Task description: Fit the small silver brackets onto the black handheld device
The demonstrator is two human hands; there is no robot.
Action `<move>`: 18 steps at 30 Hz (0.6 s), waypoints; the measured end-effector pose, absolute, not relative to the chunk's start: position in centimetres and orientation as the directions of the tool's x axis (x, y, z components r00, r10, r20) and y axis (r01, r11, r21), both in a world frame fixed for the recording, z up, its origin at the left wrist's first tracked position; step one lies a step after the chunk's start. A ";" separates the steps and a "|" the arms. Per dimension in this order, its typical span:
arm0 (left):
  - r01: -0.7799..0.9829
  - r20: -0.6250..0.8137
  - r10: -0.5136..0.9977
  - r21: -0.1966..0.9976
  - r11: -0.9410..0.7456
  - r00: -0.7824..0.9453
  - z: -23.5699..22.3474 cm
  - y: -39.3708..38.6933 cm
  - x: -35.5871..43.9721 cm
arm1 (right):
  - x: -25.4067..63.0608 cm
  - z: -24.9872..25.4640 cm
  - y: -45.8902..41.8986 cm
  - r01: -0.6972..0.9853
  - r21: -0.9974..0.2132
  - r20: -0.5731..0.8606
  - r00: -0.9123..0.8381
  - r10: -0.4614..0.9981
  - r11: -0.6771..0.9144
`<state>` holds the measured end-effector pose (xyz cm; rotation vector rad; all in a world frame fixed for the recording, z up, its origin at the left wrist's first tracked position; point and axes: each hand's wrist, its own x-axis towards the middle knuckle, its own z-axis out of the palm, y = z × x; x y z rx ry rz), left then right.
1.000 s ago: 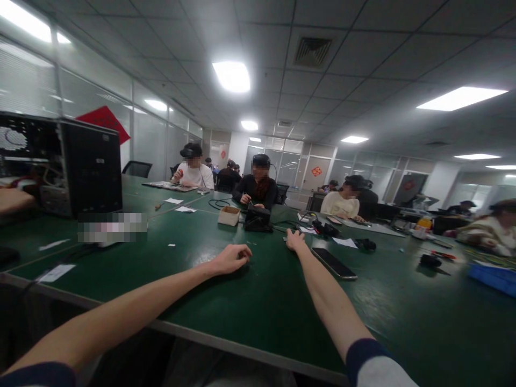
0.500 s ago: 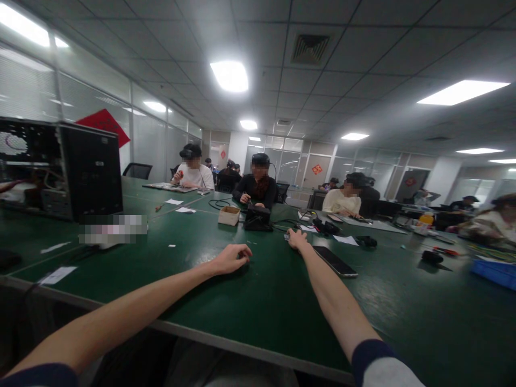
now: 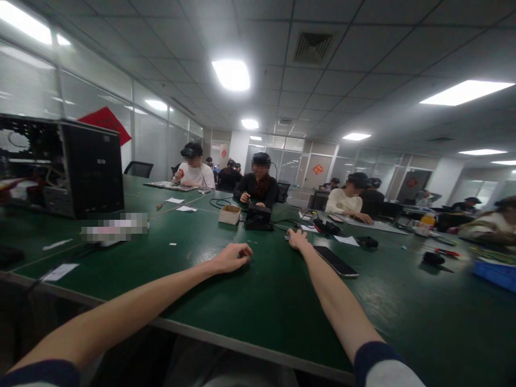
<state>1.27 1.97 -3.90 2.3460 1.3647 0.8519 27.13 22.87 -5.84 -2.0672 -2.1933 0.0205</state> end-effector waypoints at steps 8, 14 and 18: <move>0.690 0.340 0.862 0.518 -0.505 0.376 -3.5 1.6 1.4 | 26.8 -5.6 22.4 0.996 -0.051 0.093 -0.074 0.993 0.079; 0.694 0.332 0.867 0.520 -0.498 0.372 -3.3 1.4 1.5 | 26.9 -5.9 22.6 0.995 -0.041 0.119 -0.080 0.990 0.086; 0.681 0.340 0.858 0.523 -0.512 0.384 -3.8 1.9 1.3 | 26.8 -6.2 23.1 0.996 -0.028 0.118 -0.084 0.989 0.088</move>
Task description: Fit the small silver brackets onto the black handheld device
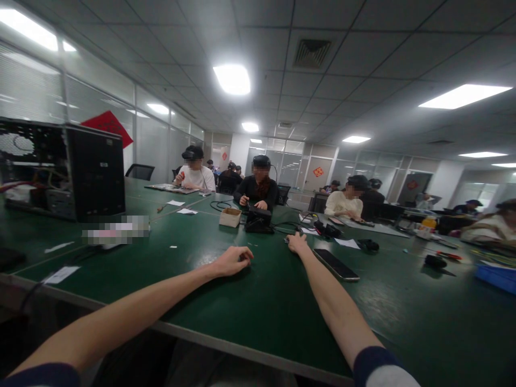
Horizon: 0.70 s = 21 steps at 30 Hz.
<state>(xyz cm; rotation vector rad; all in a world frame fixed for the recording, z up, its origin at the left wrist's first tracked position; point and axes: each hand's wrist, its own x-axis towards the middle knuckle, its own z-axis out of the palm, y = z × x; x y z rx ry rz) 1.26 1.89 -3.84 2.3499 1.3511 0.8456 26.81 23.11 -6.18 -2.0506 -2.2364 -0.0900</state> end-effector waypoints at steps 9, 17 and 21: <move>0.689 0.330 0.866 0.525 -0.499 0.375 -3.8 1.8 1.3 | 26.9 -6.4 23.1 0.995 -0.024 0.149 -0.091 0.985 0.095; 0.686 0.317 0.872 0.538 -0.489 0.373 -3.8 1.7 1.3 | 26.8 -6.4 23.3 0.995 -0.022 0.127 -0.094 0.987 0.098; 0.686 0.315 0.872 0.539 -0.489 0.374 -3.8 1.8 1.2 | 26.9 -6.4 23.2 0.995 -0.028 0.143 -0.092 0.985 0.097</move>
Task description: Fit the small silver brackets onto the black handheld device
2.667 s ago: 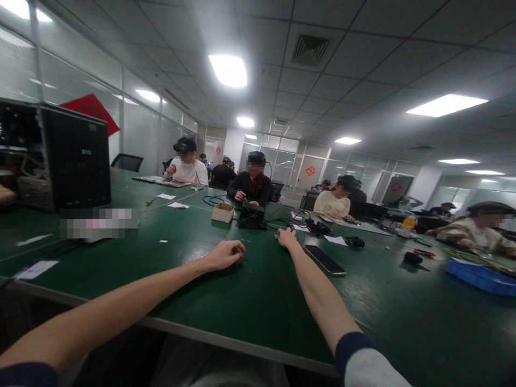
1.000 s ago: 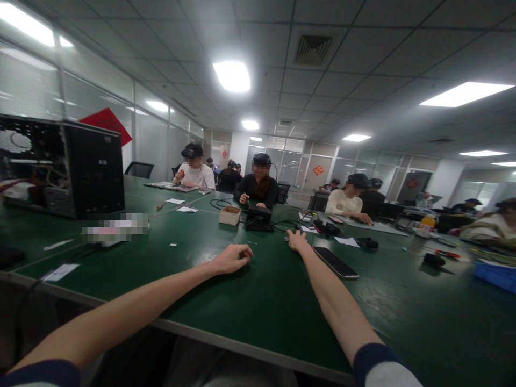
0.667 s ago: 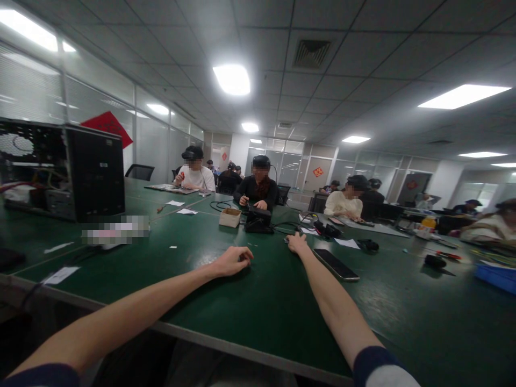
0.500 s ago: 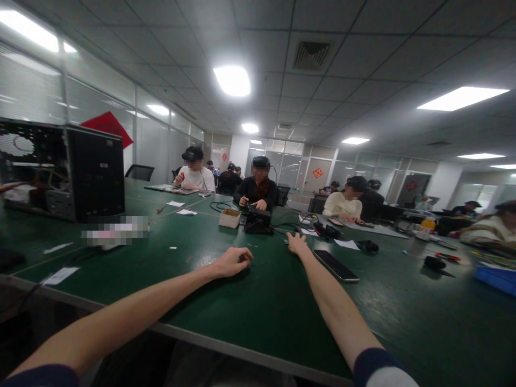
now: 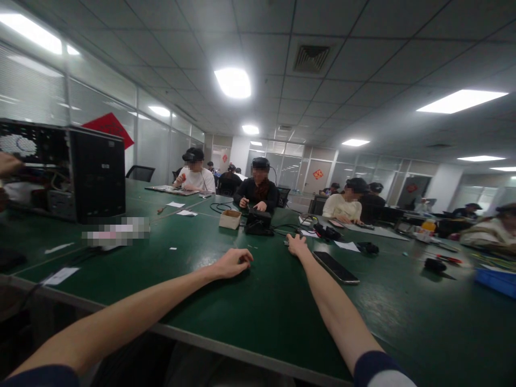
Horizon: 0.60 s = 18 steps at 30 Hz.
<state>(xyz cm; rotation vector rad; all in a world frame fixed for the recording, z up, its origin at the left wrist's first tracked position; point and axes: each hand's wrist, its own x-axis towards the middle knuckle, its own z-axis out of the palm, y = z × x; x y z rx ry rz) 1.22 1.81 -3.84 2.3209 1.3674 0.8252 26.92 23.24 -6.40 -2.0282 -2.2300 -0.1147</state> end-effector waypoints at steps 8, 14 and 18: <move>0.667 0.322 0.864 0.549 -0.503 0.387 -4.0 1.9 1.2 | 27.0 -6.3 23.4 0.994 -0.031 0.114 -0.100 0.988 0.104; 0.686 0.308 0.873 0.540 -0.488 0.379 -3.7 1.7 1.4 | 26.8 -6.3 23.7 0.996 -0.024 0.110 -0.086 0.990 0.089; 0.701 0.290 0.881 0.533 -0.473 0.374 -3.4 1.5 1.4 | 26.6 -5.8 24.3 0.997 0.004 0.138 -0.075 0.988 0.075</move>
